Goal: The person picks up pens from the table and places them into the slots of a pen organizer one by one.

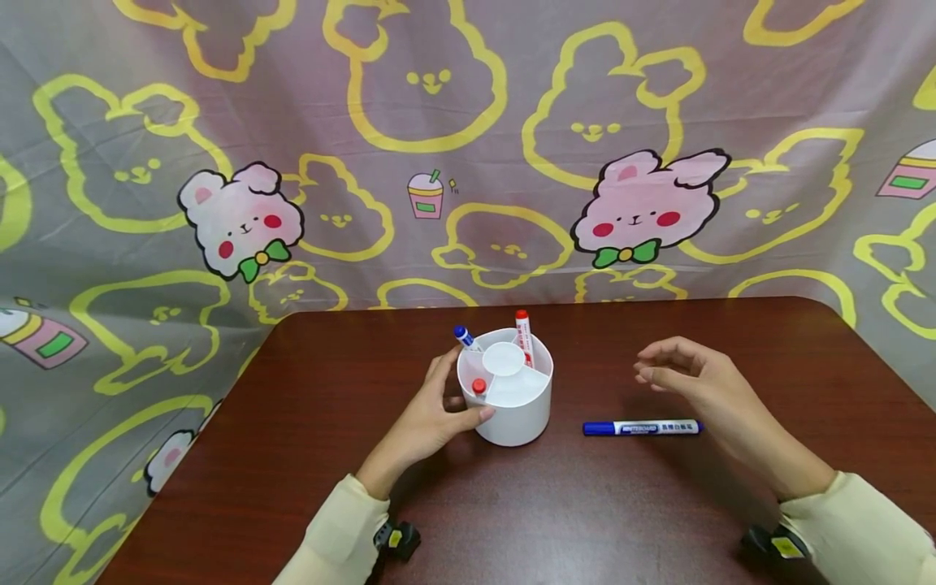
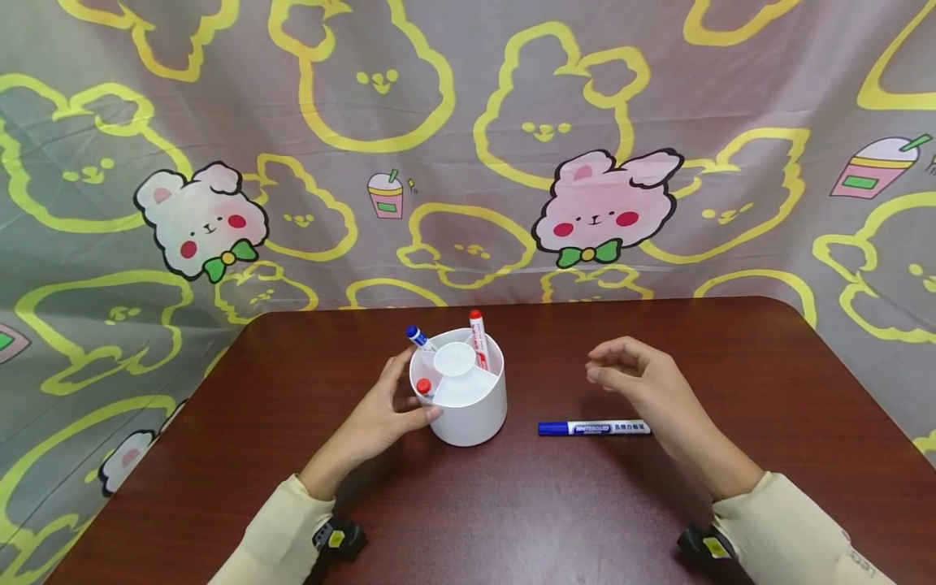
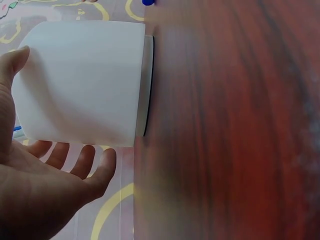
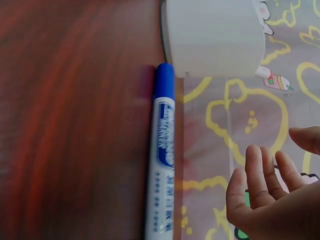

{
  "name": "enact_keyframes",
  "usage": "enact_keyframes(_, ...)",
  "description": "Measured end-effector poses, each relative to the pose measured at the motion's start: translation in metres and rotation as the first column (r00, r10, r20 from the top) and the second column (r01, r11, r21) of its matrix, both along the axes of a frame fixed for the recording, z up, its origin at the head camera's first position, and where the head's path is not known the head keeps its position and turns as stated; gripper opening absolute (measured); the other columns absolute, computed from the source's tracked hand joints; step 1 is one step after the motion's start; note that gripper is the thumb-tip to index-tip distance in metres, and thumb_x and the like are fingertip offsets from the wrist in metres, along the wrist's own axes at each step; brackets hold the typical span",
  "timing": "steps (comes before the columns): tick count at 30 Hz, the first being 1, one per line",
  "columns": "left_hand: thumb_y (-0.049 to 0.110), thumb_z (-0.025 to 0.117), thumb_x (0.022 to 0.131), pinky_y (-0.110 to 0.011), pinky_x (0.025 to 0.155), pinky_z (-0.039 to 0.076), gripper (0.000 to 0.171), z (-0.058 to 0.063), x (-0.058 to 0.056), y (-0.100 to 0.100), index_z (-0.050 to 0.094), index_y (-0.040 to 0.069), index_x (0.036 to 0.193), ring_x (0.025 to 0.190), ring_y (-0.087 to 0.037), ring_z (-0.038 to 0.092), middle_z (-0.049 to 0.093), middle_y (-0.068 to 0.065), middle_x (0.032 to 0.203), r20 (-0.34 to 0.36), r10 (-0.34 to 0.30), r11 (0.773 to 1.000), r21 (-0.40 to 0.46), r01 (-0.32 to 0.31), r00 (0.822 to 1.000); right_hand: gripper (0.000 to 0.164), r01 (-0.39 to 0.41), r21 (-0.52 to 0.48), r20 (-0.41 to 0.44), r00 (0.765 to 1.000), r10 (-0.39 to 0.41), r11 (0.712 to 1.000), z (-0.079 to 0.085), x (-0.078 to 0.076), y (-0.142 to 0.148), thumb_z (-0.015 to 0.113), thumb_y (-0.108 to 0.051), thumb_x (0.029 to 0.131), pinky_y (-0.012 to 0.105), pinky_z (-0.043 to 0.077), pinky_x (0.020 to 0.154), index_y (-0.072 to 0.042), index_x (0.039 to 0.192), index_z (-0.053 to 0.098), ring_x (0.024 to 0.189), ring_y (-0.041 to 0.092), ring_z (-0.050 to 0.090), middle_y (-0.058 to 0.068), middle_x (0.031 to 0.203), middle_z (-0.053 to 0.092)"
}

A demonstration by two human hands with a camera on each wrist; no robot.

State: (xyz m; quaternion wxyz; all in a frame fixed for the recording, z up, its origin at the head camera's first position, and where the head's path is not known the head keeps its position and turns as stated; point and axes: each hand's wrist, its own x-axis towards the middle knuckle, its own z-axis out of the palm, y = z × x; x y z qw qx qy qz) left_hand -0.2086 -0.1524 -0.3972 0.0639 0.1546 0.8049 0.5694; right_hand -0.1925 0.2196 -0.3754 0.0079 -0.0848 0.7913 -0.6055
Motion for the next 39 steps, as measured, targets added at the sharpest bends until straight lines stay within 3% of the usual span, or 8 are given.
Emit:
enact_keyframes(5,0.019,0.085,0.089,-0.045,0.098,0.059,0.098,0.000,0.001,0.000,0.022,0.020,0.164,0.121,-0.038,0.066,0.042,-0.013,0.158,0.049,-0.014,1.000,0.026,0.013,0.999,0.014,0.018,0.050,0.032,0.999,-0.020,0.999,-0.009,0.004,0.007,0.070,-0.021,0.102,0.018,0.056,0.085,-0.018,0.116,0.070,0.099,0.001,0.072,-0.018,0.105,0.075)
enact_keyframes(11,0.016,0.085,0.089,-0.045,0.100,0.058,0.096,0.000,0.000,0.000,0.022,0.018,0.162,0.121,-0.036,0.065,0.047,-0.014,0.158,0.035,-0.024,0.999,0.041,0.023,0.999,0.031,0.026,0.192,0.069,0.997,-0.040,0.981,-0.018,0.008,0.018,0.069,-0.023,0.103,0.017,0.055,0.080,-0.002,0.126,0.066,0.097,-0.001,0.071,-0.010,0.105,0.077)
enact_keyframes(14,0.017,0.085,0.089,-0.046,0.102,0.057,0.096,-0.001,0.000,0.001,0.023,0.017,0.162,0.122,-0.035,0.065,0.046,-0.013,0.160,0.034,-0.018,0.999,0.043,0.017,0.999,0.033,0.030,0.235,0.068,0.997,-0.047,0.971,-0.023,0.011,0.022,0.069,-0.021,0.103,0.019,0.054,0.078,0.001,0.127,0.065,0.095,-0.003,0.070,-0.005,0.105,0.078)
enact_keyframes(30,0.015,0.083,0.089,-0.046,0.100,0.058,0.094,0.000,-0.001,0.001,0.023,0.015,0.161,0.119,-0.037,0.066,0.046,-0.016,0.159,0.027,-0.022,0.999,0.033,0.021,0.999,0.032,0.002,0.273,0.105,0.994,-0.032,0.962,-0.041,0.016,0.036,0.075,-0.016,0.097,0.021,0.053,0.075,0.000,0.124,0.067,0.093,-0.003,0.066,0.003,0.111,0.076)
enact_keyframes(39,0.018,0.083,0.091,-0.044,0.098,0.059,0.093,0.000,0.000,0.001,0.022,0.013,0.162,0.120,-0.039,0.066,0.043,-0.018,0.161,0.031,-0.011,1.000,0.026,0.010,0.999,0.029,-0.010,0.276,0.049,0.999,-0.004,0.961,-0.050,0.017,0.030,0.077,-0.003,0.090,0.023,0.050,0.065,0.003,0.116,0.068,0.084,0.000,0.060,-0.002,0.098,0.072)
